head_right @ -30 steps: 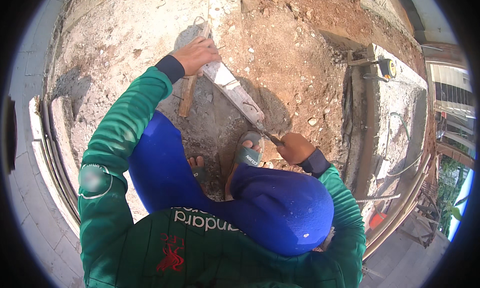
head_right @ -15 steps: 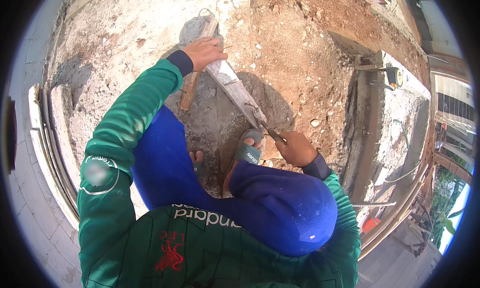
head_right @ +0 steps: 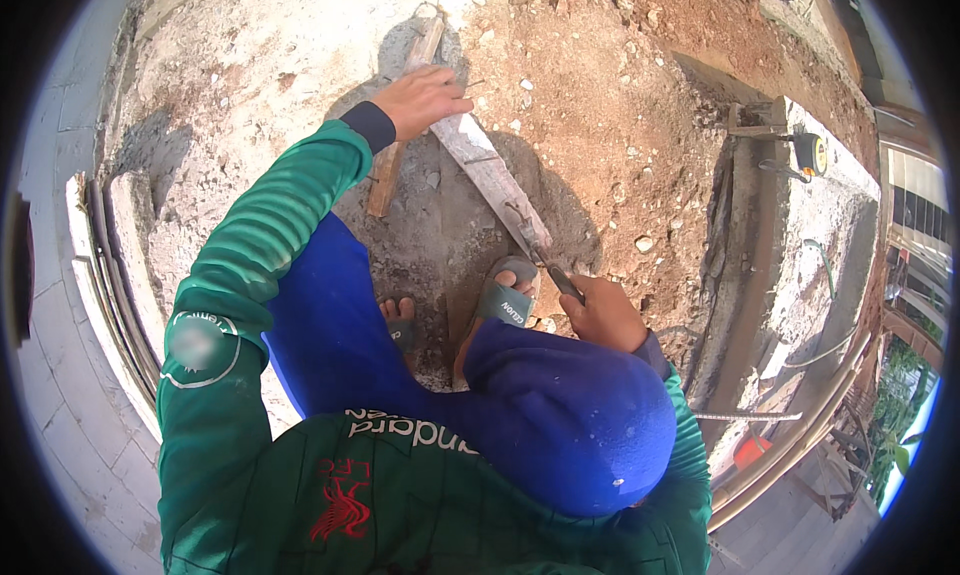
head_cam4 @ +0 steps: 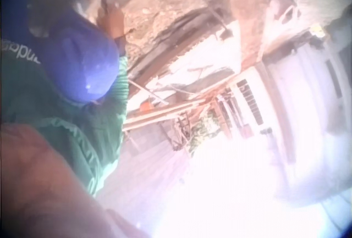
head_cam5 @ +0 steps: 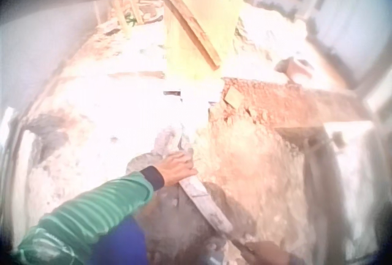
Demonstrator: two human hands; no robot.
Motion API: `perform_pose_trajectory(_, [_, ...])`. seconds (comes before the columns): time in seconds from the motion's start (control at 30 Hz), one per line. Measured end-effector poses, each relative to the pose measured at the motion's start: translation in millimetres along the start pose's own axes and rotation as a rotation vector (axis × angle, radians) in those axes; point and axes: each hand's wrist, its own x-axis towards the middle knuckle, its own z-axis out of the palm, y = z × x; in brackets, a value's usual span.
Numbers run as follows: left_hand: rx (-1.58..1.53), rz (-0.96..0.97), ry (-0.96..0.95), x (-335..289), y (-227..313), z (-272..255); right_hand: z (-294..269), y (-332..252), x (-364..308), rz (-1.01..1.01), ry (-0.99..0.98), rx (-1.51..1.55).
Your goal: The person kneels on the ground and uses a hammer and a wooden block to bend a piece of rebar. They repeatedly strike the rebar to shape it and adjust its position on the ground.
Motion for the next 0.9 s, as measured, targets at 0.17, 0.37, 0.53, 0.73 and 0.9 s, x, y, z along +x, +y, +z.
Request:
perform_pose_trajectory(0.17, [-0.02,0.004,-0.055,14,-6,14,6,-5,3,-0.057,0.03,0.014])
perform_pose_trajectory(0.37, [-0.094,-0.001,-0.076,26,-4,5,7,8,1,-0.034,-0.012,-0.086])
perform_pose_trajectory(0.53, [-0.103,0.038,-0.04,31,-6,-2,17,14,0,0.121,0.02,-0.229])
perform_pose_trajectory(0.73, [-0.071,-0.096,-0.114,51,26,-33,29,16,-23,0.538,-0.004,-0.06])
perform_pose_trajectory(0.9, [0.247,-0.19,0.513,76,77,-59,73,45,-31,0.614,0.075,0.064])
